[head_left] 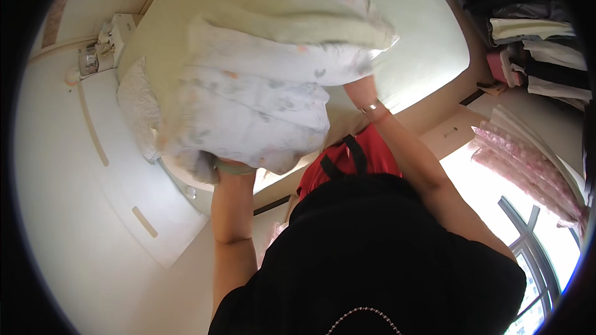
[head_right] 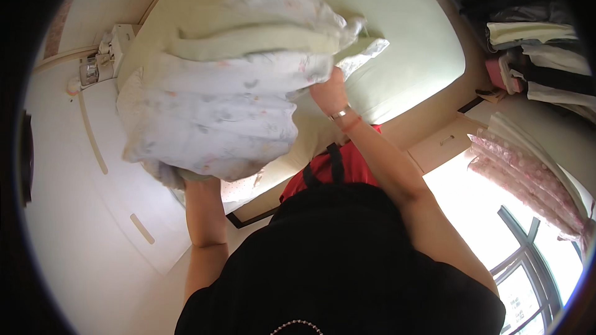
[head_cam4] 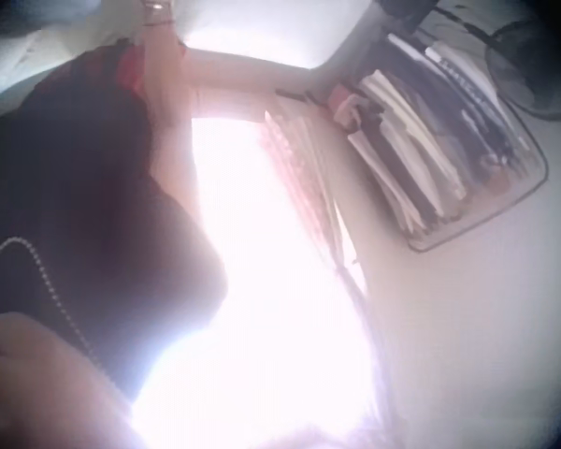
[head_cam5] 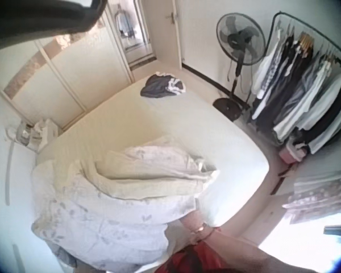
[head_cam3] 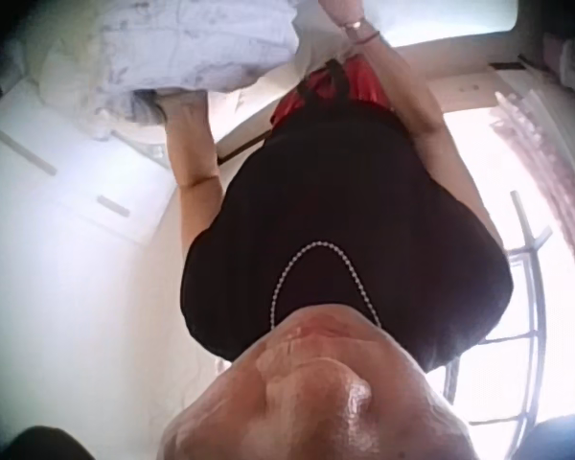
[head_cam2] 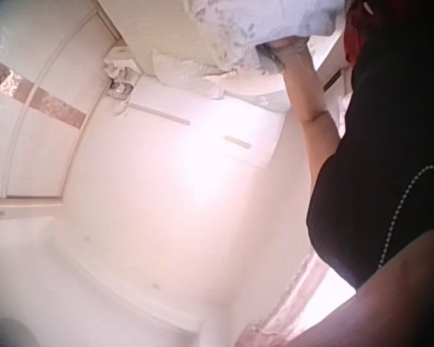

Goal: The person smooths a bed sheet and a pillow on a bed, then folds a large patterned blanket into a compact square. The person uses their hands to align edges and fold the fabric in half multiple times.

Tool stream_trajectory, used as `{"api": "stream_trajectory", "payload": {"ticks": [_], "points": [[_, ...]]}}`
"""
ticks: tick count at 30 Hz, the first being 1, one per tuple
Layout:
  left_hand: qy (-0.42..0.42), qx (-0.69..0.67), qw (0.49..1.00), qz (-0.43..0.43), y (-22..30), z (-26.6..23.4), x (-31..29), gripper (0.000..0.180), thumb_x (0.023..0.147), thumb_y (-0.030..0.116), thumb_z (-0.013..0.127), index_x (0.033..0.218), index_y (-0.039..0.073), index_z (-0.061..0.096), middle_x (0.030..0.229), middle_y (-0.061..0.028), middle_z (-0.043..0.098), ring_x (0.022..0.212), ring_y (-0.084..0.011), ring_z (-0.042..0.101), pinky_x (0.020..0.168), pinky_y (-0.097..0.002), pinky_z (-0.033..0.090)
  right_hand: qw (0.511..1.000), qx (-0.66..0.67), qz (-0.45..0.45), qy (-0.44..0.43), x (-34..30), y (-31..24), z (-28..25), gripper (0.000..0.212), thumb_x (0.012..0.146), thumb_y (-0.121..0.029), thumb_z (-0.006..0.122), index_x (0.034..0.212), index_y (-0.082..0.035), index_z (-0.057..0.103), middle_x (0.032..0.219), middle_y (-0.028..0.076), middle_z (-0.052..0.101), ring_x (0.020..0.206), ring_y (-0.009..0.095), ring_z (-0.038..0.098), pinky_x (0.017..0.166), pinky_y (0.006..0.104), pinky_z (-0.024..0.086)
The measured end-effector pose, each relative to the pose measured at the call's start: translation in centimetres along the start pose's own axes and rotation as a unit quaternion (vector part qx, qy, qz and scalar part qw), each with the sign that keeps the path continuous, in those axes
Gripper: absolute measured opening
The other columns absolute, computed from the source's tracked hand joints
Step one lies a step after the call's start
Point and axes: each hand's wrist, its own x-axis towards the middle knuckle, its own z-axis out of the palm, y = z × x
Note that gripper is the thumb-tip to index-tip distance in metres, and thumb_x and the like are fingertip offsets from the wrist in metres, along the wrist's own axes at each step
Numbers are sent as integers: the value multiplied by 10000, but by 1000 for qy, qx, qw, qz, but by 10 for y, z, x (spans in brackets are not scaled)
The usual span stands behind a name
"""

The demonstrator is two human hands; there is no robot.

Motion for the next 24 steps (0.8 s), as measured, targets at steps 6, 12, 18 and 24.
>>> {"api": "stream_trajectory", "payload": {"ticks": [6,12,18,24], "points": [[-88,349,932,38,-28,28,54,372,966,339,525,1160,29,595,1111,-113,667,999,-282,630,852,-427,491,996,-8,3,87,48,-142,-77,321,782,-78,691,1073,9,587,748,156,649,684,250,648,624,337,501],[-137,-29,989,-37,52,59,40,463,877,435,665,843,-26,633,694,-71,610,687,-174,576,630,-389,447,998,-31,35,-29,38,-90,-60,301,798,-128,672,1051,-2,571,841,188,633,736,289,620,694,347,496],[-56,154,983,87,30,102,22,309,809,220,738,971,-30,657,785,-78,712,737,-188,682,656,-338,518,967,159,96,-175,34,-103,-54,330,834,-145,697,1109,15,607,861,34,627,779,81,532,710,284,470],[46,-130,988,62,22,100,37,194,772,99,719,907,-32,672,829,-97,716,723,-148,665,652,-297,510,983,-42,-146,-107,11,-84,-84,771,707,-215,822,1383,-74,480,1306,100,560,1181,265,534,952,376,453]]}}
